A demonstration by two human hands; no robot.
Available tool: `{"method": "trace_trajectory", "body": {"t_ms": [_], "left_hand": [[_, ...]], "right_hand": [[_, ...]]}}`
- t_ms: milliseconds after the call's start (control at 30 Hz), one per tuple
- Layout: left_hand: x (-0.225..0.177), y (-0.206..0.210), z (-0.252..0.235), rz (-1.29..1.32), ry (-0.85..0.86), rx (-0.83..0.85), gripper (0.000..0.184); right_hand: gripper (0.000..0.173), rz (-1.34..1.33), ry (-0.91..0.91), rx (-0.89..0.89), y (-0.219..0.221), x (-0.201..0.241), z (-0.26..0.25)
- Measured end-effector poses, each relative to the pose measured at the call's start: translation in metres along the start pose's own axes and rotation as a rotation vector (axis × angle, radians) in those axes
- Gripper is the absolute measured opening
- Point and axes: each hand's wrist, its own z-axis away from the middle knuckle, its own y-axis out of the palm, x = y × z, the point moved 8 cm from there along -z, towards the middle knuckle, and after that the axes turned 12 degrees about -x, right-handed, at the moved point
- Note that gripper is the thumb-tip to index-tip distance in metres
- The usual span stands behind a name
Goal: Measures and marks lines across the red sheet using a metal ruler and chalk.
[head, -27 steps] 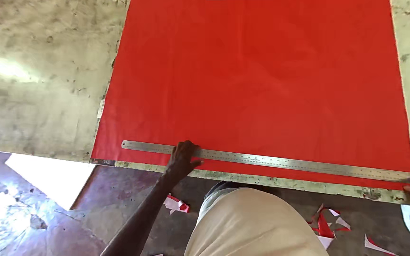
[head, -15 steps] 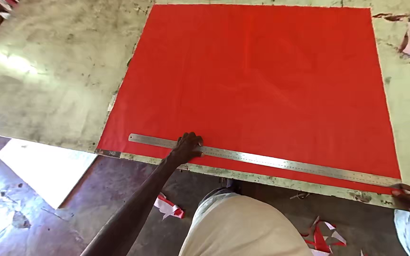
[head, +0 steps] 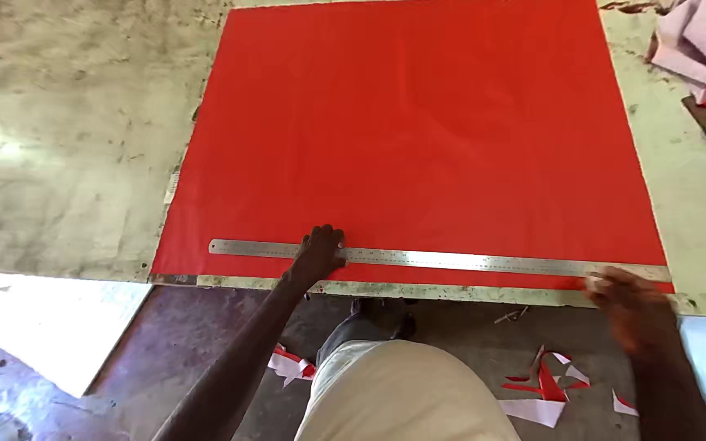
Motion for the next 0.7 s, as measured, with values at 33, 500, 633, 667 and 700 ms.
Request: {"method": "trace_trajectory", "body": {"t_ms": [33, 500, 633, 667, 700], "left_hand": [[0.002, 0.0, -0.001, 0.008, 0.005, -0.004, 0.042], [-0.038, 0.007, -0.004, 0.271, 0.271, 0.008, 0.032], [-0.054, -0.005, -0.002, 0.275, 0.328, 0.075, 0.03], [-0.054, -0.004, -0.003, 0.274, 0.33, 0.082, 0.03], [-0.054, -0.004, -0.005, 0.274, 0.327, 0.088, 0.03]], "right_hand": [[0.031, -0.033, 0.035, 0.08, 0.04, 0.002, 0.026], [0.03, 0.147, -0.127, 0.047, 0.316, 0.019, 0.127], [0.026, 0.215, -0.239, 0.001, 0.322, 0.01, 0.125], [0.025, 0.216, -0.259, -0.003, 0.322, 0.008, 0.125], [0.024, 0.206, -0.272, -0.002, 0.321, 0.008, 0.125]]}}
